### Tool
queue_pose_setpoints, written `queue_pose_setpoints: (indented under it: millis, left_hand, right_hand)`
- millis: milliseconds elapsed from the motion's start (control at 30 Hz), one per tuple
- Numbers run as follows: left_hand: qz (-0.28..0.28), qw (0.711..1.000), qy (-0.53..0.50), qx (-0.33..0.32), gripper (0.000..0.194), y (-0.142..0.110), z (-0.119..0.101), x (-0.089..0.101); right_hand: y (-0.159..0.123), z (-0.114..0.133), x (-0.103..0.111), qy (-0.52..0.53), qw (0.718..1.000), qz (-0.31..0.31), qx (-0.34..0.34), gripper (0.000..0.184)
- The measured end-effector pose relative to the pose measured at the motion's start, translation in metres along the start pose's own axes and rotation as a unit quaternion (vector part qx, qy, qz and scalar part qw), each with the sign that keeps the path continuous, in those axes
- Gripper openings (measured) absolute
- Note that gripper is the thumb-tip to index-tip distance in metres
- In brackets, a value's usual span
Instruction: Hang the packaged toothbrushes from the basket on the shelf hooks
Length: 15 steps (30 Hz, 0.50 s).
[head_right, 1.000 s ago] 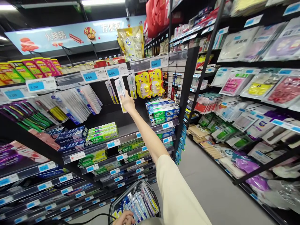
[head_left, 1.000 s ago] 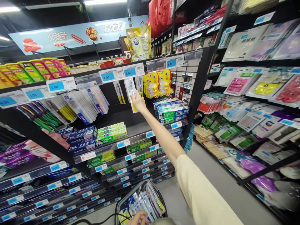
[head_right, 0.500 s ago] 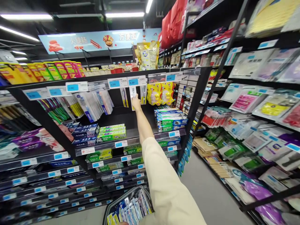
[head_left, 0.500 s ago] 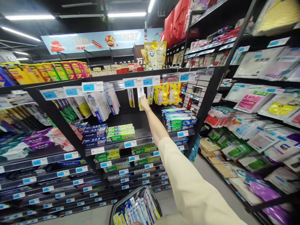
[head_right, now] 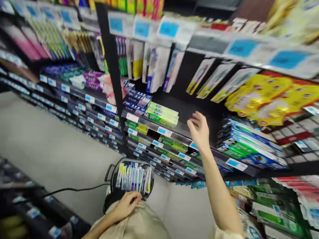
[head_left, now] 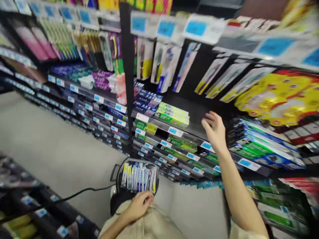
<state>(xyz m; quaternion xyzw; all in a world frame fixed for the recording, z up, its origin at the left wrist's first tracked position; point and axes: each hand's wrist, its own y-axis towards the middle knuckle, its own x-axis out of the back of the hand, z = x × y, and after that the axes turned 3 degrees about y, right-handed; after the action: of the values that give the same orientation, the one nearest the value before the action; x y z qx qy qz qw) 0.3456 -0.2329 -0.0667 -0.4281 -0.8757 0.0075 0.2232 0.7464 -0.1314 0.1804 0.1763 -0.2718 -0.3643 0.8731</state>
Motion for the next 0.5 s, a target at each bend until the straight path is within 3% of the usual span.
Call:
queue_pose_setpoints:
  millis: [133, 200, 267, 333, 400, 500]
  left_hand:
    - [-0.008, 0.999, -0.051, -0.012, 0.026, 0.001, 0.010, 0.014]
    - [-0.020, 0.998, -0.052, -0.021, 0.025, 0.003, 0.017, 0.019]
    - [-0.035, 0.998, -0.053, -0.022, 0.024, 0.004, 0.024, 0.025]
    - [-0.046, 0.997, -0.058, -0.010, 0.024, 0.006, 0.033, 0.033]
    - [-0.049, 0.996, -0.067, 0.011, 0.023, 0.006, 0.042, 0.042]
    - [-0.049, 0.995, -0.079, 0.046, 0.021, 0.003, 0.060, 0.056]
  right_hand:
    - [-0.116, -0.014, -0.031, 0.048, 0.984, 0.141, -0.100, 0.041]
    - [-0.179, -0.035, -0.060, 0.092, 0.963, 0.161, -0.195, 0.042]
    - [-0.247, -0.057, -0.094, 0.138, 0.926, 0.135, -0.325, 0.046]
    - [-0.317, -0.068, -0.130, 0.168, 0.867, 0.075, -0.463, 0.047]
    - [-0.379, -0.065, -0.160, 0.209, 0.779, 0.055, -0.589, 0.042]
    - [-0.438, -0.050, -0.190, 0.267, 0.658, 0.076, -0.700, 0.037]
